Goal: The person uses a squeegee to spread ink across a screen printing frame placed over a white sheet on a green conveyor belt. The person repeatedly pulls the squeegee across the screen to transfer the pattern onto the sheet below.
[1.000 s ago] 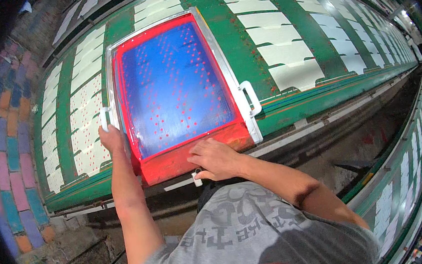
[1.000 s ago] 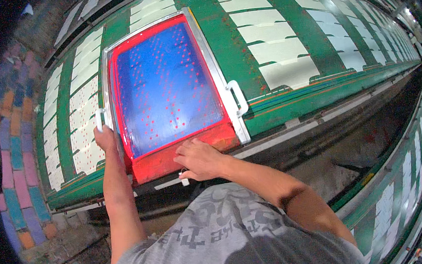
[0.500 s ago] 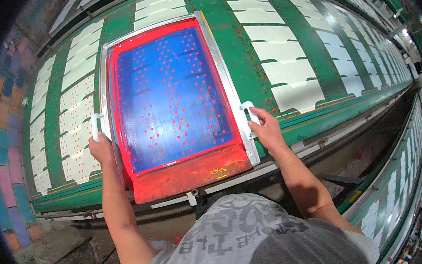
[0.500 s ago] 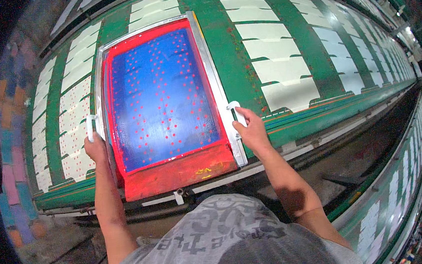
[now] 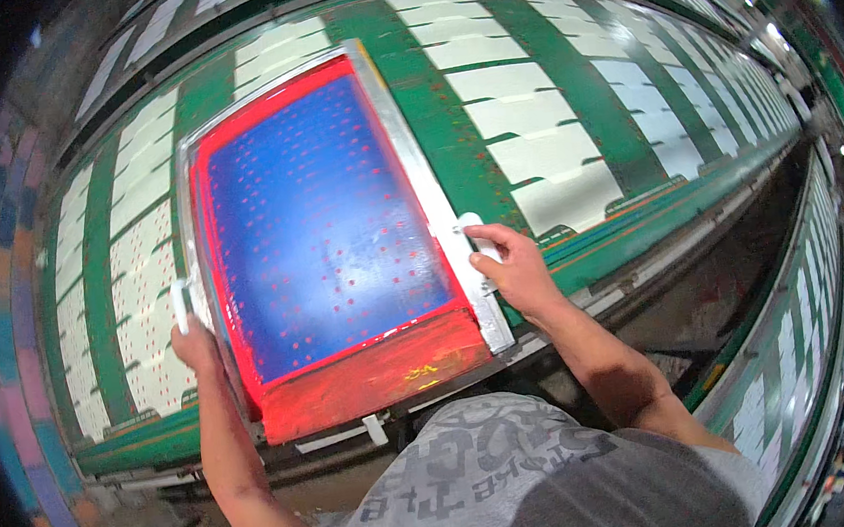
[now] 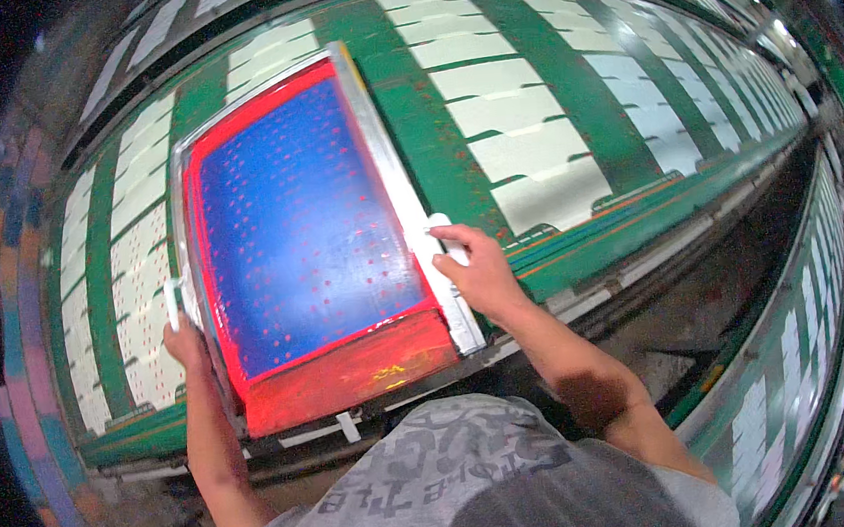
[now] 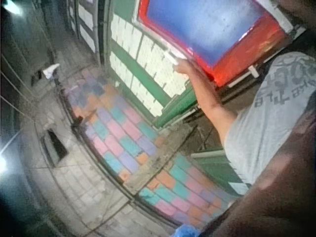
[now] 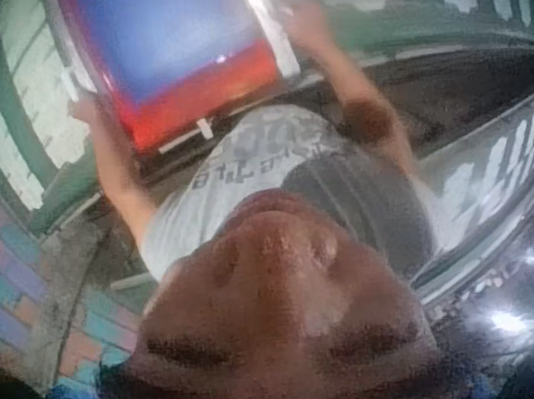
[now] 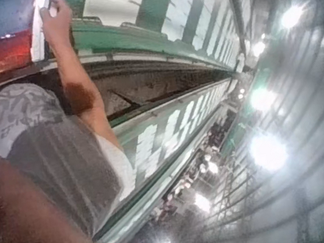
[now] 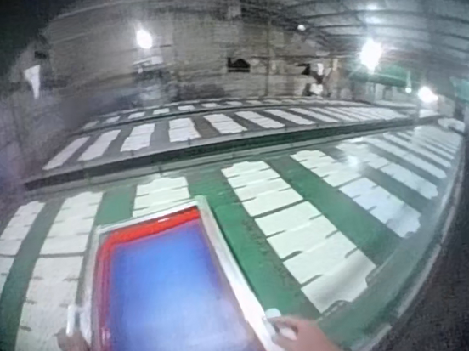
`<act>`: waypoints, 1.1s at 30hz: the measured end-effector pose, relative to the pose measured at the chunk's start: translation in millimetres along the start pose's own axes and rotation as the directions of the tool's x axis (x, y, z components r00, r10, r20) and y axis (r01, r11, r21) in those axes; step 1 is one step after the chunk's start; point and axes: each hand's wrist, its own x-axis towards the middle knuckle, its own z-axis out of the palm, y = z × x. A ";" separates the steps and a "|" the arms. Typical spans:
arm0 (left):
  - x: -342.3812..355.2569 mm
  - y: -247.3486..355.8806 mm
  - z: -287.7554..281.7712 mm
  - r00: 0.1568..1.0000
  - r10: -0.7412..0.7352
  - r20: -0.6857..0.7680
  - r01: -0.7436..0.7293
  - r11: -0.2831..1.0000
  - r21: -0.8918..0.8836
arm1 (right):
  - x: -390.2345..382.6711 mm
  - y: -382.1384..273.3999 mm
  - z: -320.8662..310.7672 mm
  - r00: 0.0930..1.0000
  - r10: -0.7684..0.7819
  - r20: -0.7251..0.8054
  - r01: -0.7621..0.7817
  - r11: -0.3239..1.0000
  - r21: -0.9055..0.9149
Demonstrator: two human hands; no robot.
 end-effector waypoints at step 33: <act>-348.9 347.6 211.6 0.983 -0.079 0.163 0.156 0.823 -0.546 | 84.3 149.3 -462.1 0.970 0.104 -0.218 -0.140 0.978 -0.154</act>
